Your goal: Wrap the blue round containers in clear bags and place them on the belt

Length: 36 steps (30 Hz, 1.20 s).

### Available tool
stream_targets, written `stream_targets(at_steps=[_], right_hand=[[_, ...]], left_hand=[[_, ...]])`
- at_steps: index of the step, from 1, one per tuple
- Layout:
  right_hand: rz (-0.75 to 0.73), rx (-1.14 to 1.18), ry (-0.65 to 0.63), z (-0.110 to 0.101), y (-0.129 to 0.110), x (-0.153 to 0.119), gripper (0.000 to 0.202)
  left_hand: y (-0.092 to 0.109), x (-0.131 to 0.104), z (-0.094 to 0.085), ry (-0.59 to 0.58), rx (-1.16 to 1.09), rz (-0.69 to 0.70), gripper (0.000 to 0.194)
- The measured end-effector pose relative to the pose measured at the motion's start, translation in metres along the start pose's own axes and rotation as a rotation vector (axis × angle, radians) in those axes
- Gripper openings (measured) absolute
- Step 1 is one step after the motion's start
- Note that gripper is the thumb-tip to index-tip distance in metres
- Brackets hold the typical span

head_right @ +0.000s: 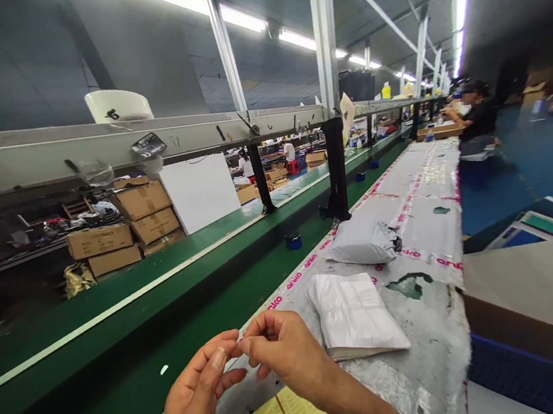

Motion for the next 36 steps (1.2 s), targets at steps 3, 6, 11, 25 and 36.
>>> stream_targets(at_steps=[3,6,11,25,36], right_hand=[[0.007,-0.043,-0.016,0.002,0.001,0.0,0.024],[0.0,-0.06,-0.034,0.004,0.003,-0.001,0.023],[-0.022,-0.066,-0.06,0.006,0.004,-0.001,0.023],[0.014,-0.072,-0.059,0.008,0.007,-0.003,0.021],[-0.01,-0.124,-0.033,-0.005,0.004,-0.001,0.016]], left_hand=[[0.003,-0.002,-0.002,0.004,0.028,-0.009,0.049],[0.004,-0.003,-0.002,0.002,0.055,-0.006,0.047],[0.007,-0.004,-0.001,-0.006,0.086,0.026,0.044],[0.003,-0.001,-0.007,0.028,0.159,0.006,0.043],[0.01,-0.007,-0.004,0.056,0.398,0.145,0.043]])
Point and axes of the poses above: each hand's wrist, its own x-axis towards the middle knuckle, its own z-axis out of the palm, y = z × x, the point moved 8 cm from there along x, towards the middle knuckle, and after that the axes turned 10 degrees about -z, right-handed, at the moved point
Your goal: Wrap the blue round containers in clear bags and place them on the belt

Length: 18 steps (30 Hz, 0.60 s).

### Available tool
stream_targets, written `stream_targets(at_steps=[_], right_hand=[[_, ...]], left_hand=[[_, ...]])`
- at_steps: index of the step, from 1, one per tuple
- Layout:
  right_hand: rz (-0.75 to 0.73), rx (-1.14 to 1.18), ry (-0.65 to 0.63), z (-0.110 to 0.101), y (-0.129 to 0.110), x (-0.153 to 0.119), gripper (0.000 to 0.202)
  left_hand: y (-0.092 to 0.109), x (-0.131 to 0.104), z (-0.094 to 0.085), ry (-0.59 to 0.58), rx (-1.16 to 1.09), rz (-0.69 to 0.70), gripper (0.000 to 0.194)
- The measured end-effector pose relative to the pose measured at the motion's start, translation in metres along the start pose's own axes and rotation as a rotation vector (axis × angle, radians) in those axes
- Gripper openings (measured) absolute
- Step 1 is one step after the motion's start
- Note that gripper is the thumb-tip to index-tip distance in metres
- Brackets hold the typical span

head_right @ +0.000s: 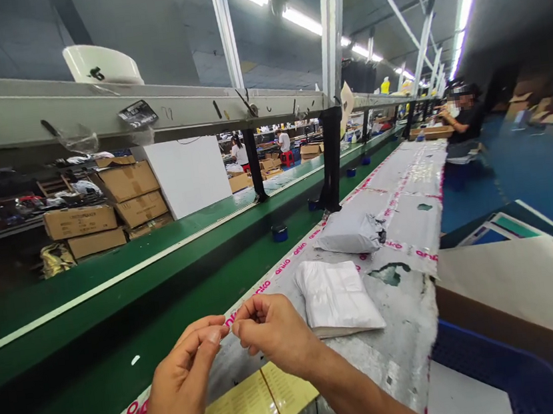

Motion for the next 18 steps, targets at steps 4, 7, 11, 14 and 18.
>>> stream_targets(at_steps=[4,7,11,14,18], right_hand=[[-0.045,-0.06,0.011,-0.002,-0.002,-0.002,0.015],[-0.079,-0.113,0.029,-0.002,-0.008,-0.004,0.013],[-0.106,-0.168,0.042,-0.006,-0.017,-0.008,0.011],[-0.101,-0.199,0.031,-0.016,-0.023,-0.01,0.01],[-0.047,-0.259,0.011,-0.041,-0.029,-0.019,0.009]], left_hand=[[0.006,-0.004,-0.001,0.018,0.083,0.066,0.04],[0.013,-0.007,0.0,0.033,0.146,0.135,0.036],[0.013,-0.008,0.0,0.044,0.177,0.154,0.036],[0.011,-0.008,0.003,0.038,0.24,0.159,0.036],[0.006,-0.014,0.025,-0.136,0.461,0.172,0.035]])
Point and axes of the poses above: each hand's wrist, its own x-axis towards the middle knuckle, its own z-axis out of the palm, y = z × x, the point moved 8 cm from there along x, towards the middle knuckle, and after that the axes turned 10 degrees about -z, right-handed, at the moved point
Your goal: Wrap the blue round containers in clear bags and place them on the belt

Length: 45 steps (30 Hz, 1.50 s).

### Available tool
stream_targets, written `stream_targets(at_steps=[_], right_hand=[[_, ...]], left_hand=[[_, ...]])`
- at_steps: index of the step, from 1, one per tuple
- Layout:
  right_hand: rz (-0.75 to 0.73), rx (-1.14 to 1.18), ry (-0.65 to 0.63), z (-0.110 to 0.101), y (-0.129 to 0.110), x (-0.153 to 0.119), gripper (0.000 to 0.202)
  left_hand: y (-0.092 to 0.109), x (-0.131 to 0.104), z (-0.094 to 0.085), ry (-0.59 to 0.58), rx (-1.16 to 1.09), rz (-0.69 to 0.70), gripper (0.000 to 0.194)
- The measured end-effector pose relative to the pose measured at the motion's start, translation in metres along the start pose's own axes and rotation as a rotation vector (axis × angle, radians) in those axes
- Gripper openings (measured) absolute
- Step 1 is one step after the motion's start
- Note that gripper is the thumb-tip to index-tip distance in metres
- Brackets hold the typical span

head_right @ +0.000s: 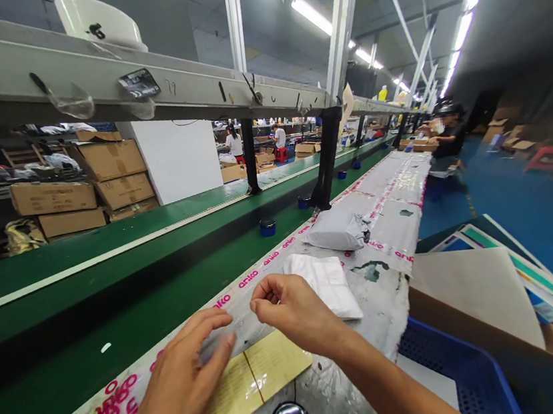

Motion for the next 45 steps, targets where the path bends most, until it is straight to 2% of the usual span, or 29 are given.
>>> stream_targets(at_steps=[4,7,11,14,19,24,27,35,45], right_hand=[[0.134,-0.027,-0.049,-0.019,0.017,-0.022,0.012],[0.236,-0.025,-0.037,-0.027,0.04,-0.043,0.015],[0.298,-0.004,0.015,-0.03,0.063,-0.065,0.018],[0.31,0.028,0.068,-0.03,0.069,-0.069,0.021],[0.314,0.075,0.18,-0.022,0.068,-0.057,0.025],[0.248,0.199,0.259,-0.004,0.058,-0.034,0.026],[0.228,0.262,0.306,0.001,0.053,-0.027,0.028],[0.211,0.322,0.387,0.002,0.052,-0.022,0.031],[0.202,0.332,0.42,0.0,0.056,-0.021,0.033]], left_hand=[[0.004,-0.011,0.027,-0.259,0.206,-0.002,0.061],[0.005,-0.017,0.037,-0.322,0.27,0.009,0.075],[0.01,-0.021,0.045,-0.267,0.324,0.107,0.072],[0.009,-0.022,0.045,-0.155,0.409,0.082,0.067],[0.006,-0.018,0.031,0.068,0.446,-0.001,0.055],[0.0,-0.011,0.01,0.179,0.38,-0.111,0.049],[0.002,-0.009,-0.001,0.244,0.352,-0.111,0.049],[0.004,-0.01,-0.001,0.268,0.37,-0.095,0.047],[0.002,-0.01,0.002,0.246,0.369,-0.09,0.048]])
Point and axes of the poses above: each hand's wrist, its own x-axis towards the middle knuckle, its own z-axis out of the palm, y = z × x, the point moved 8 cm from there along x, towards the middle knuckle, and after that the axes turned 10 degrees about -z, right-handed, at the moved point
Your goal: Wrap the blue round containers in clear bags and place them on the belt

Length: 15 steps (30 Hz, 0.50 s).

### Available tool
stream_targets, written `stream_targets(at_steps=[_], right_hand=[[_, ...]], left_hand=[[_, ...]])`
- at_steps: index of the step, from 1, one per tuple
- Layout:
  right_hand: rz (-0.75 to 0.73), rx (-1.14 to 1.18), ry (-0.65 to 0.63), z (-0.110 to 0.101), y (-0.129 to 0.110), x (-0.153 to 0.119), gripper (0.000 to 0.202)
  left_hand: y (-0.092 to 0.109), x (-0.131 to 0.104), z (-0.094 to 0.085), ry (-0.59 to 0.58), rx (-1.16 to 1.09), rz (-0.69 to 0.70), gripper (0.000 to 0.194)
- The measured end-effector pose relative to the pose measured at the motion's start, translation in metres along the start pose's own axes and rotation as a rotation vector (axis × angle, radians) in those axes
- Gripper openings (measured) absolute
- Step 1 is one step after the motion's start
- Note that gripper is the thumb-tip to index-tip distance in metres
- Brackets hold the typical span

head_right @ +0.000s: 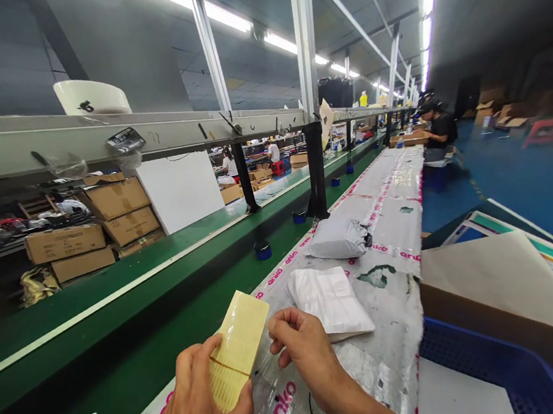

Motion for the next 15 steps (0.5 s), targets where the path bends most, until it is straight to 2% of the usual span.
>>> stream_targets(at_steps=[15], right_hand=[[-0.031,-0.004,0.03,-0.0025,0.0084,0.0046,0.033]], left_hand=[[0.0007,-0.0014,0.0011,0.009,-0.021,0.018,0.05]])
Point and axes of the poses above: each hand's wrist, its own x-axis towards the middle knuckle, its own z-axis out of the palm, y = z × x, the point moved 8 cm from there along x, towards the middle knuckle, and after that the axes turned 10 degrees about -z, right-handed, at the moved point
